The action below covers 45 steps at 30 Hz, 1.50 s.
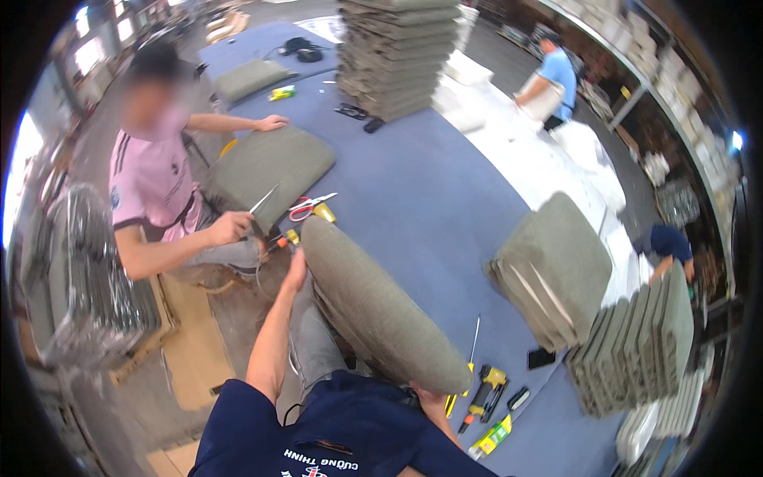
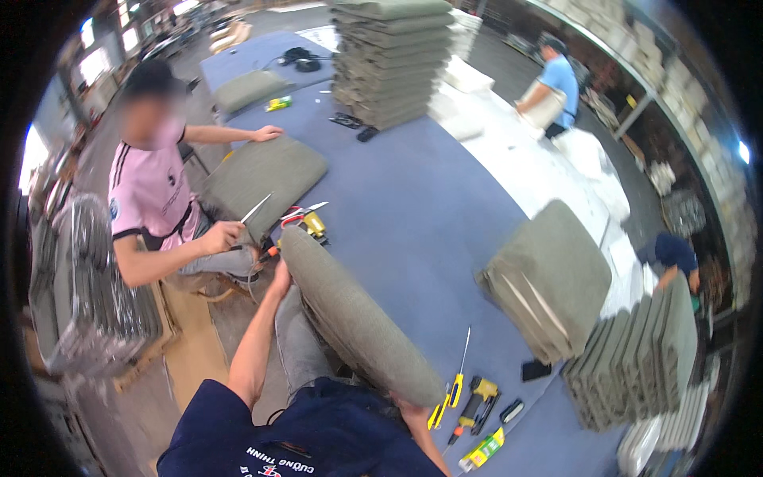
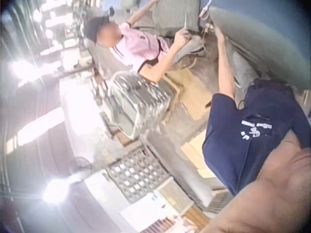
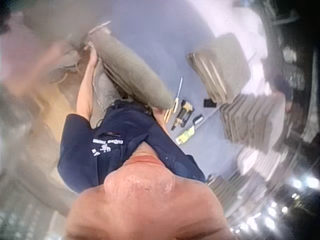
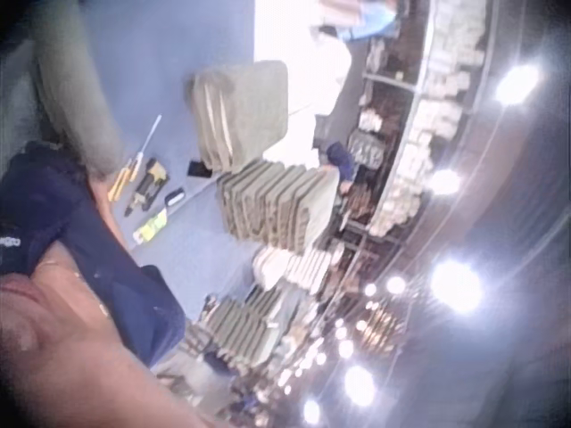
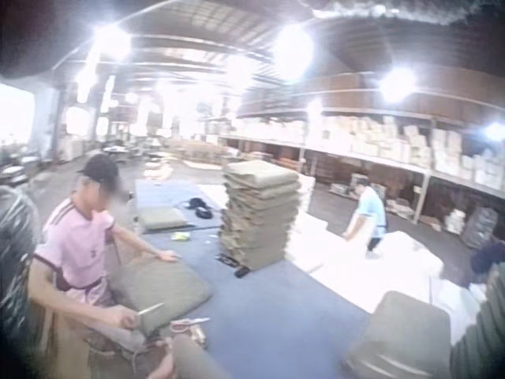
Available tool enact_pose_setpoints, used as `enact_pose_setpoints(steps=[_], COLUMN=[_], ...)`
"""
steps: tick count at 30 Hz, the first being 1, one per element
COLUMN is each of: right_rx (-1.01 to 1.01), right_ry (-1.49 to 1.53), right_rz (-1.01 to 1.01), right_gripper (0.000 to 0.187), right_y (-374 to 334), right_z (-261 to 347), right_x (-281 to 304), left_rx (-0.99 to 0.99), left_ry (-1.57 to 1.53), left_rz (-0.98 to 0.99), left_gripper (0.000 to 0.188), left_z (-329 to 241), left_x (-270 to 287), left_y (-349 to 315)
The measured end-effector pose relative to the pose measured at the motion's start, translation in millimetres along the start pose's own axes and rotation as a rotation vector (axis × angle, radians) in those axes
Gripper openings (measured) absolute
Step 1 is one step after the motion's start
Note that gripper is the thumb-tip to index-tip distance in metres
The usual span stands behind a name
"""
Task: The person folds and staples green fabric-covered cushions at a work table. They repeatedly fold the fabric edges and use a staple gun to secure them, stacking finished cushions on the table. A coworker performs similar tasks nearby.
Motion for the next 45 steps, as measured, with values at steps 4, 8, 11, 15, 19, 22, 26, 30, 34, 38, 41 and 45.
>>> enact_pose_setpoints(steps=[4,8,11,15,19,22,26,30,34,38,41,45], right_rx=[-0.07,0.14,0.098,0.066,0.341,0.302,0.311,0.286,0.274,0.315,0.323,0.304], right_ry=[0.041,0.01,-0.08,-0.418,-0.987,-0.904,-0.965,-0.988,-0.977,-0.947,-0.935,-0.965], right_rz=[-0.096,-0.307,-0.33,-0.398,-0.076,-0.013,-0.003,-0.001,-0.014,-0.036,-0.036,-0.024], right_gripper=[0.087,0.079,0.076,0.071,0.07,0.067,0.067,0.069,0.07,0.071,0.072,0.071], right_y=[5,33,70,124,134,142,140,142,145,146,144,141], right_z=[10,68,76,84,77,62,48,33,39,48,64,71], right_x=[21,18,33,-6,-58,-71,-69,-69,-70,-73,-72,-69], left_rx=[-0.065,0.049,-0.099,-0.372,-0.432,-0.427,-0.371,-0.336,-0.357,-0.389,-0.427,-0.434], left_ry=[0.049,0.313,0.613,1.052,1.45,1.473,1.507,1.522,1.515,1.505,1.495,1.463], left_rz=[-0.168,-0.206,-0.29,-0.083,-0.01,0.004,0.016,0.017,0.019,0.005,-0.009,-0.002], left_gripper=[0.074,0.073,0.063,0.061,0.066,0.068,0.074,0.077,0.076,0.075,0.074,0.071], left_z=[72,45,-35,-16,26,13,22,28,26,18,14,11], left_x=[-38,-41,-84,-93,-104,-108,-110,-113,-112,-114,-113,-107], left_y=[-2,9,-43,-58,-74,-78,-83,-75,-73,-75,-72,-74])
Point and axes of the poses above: each hand's wrist, its own y-axis towards the middle knuckle, its own x-axis out of the back of the hand, z = x × y, the point moved 1 cm from there along y, towards the middle knuckle, and after that the axes turned 8 degrees about y, right-handed, at the moved point
